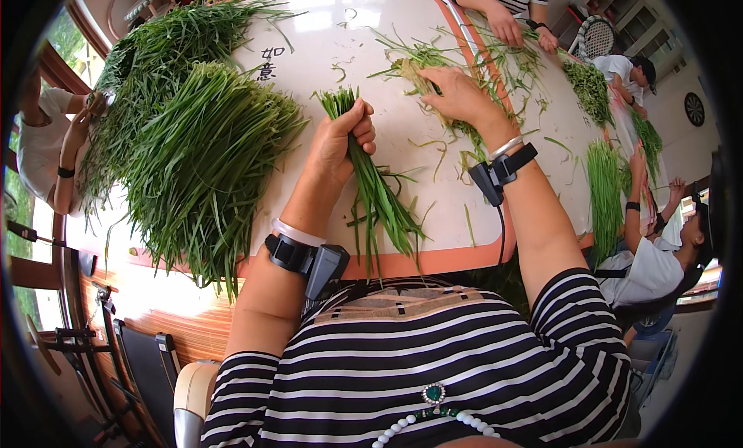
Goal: The person sorts chives by hand on a table, picking through a bundle and moving them into a pile while clearing away scraps.
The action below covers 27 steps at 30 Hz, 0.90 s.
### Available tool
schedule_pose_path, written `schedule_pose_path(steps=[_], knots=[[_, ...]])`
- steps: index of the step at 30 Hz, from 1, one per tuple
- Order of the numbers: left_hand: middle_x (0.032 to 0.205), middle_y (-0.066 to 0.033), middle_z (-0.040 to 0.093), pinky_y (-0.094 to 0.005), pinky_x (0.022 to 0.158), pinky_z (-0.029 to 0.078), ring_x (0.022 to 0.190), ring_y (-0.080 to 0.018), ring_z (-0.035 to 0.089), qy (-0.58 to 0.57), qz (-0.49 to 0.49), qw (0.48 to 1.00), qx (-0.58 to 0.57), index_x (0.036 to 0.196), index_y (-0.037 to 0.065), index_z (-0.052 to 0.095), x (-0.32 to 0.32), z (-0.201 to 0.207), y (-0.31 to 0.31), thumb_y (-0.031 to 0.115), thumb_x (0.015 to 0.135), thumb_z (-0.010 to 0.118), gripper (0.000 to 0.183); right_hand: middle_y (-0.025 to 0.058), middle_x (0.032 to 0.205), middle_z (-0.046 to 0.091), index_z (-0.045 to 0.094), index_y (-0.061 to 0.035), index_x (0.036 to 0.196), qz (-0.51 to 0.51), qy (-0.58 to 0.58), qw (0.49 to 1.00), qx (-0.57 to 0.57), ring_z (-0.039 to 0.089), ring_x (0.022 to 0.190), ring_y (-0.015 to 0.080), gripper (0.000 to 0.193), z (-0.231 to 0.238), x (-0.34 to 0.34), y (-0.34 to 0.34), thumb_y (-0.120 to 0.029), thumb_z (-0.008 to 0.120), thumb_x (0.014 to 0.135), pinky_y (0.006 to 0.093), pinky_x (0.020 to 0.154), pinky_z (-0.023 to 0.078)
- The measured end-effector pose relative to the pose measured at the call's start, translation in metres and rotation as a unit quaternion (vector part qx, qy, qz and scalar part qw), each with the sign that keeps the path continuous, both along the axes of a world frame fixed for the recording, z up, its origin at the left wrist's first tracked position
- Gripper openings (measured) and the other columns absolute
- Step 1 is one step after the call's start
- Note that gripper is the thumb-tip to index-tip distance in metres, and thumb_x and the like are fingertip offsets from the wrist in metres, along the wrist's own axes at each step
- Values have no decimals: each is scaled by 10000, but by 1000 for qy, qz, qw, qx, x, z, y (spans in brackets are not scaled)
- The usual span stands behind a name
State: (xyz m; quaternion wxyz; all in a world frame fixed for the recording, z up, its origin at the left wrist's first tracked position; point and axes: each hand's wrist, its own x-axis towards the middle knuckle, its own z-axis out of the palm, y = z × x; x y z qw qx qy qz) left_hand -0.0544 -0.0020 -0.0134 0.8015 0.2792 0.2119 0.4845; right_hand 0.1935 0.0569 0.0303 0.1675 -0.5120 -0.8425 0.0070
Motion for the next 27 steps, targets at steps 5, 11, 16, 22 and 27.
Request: schedule_pose_path(steps=[5,11,16,22,27], knots=[[654,52,332,-217,529,338,595,-70,333,-4,13,1000,-1,898,76,530,-4,0,1,264,1008,550,218,110,931,672,669,-6,858,72,-34,997,10,600,934,318,230,-2,14,-10,108,550,697,399,859,487],[645,53,329,-220,526,336,593,-74,334,1,13,1000,-6,897,65,538,-1,2,2,264,1003,559,227,119,919,674,685,-44,853,8,-95,995,23,603,954,330,167,37,30,-5,25,573,751,413,838,478],[644,53,328,-219,522,336,581,-72,329,-1,14,1000,-8,888,65,539,0,3,1,267,1005,557,234,162,915,677,695,-31,881,18,22,999,45,644,939,337,112,21,-34,26,-94,630,814,435,800,511],[645,52,325,-222,523,334,577,-73,323,4,19,1000,-15,883,64,538,2,6,-3,271,1006,557,241,118,1007,661,691,-63,909,-32,-157,984,80,634,992,331,105,-20,-82,50,-118,645,833,411,851,507],[648,56,322,-224,526,335,581,-72,323,-4,20,1000,-22,890,63,540,0,7,-4,275,1006,559,242,131,956,669,661,-30,904,-12,106,993,43,648,882,318,110,-7,-52,67,-132,648,864,396,786,508]])
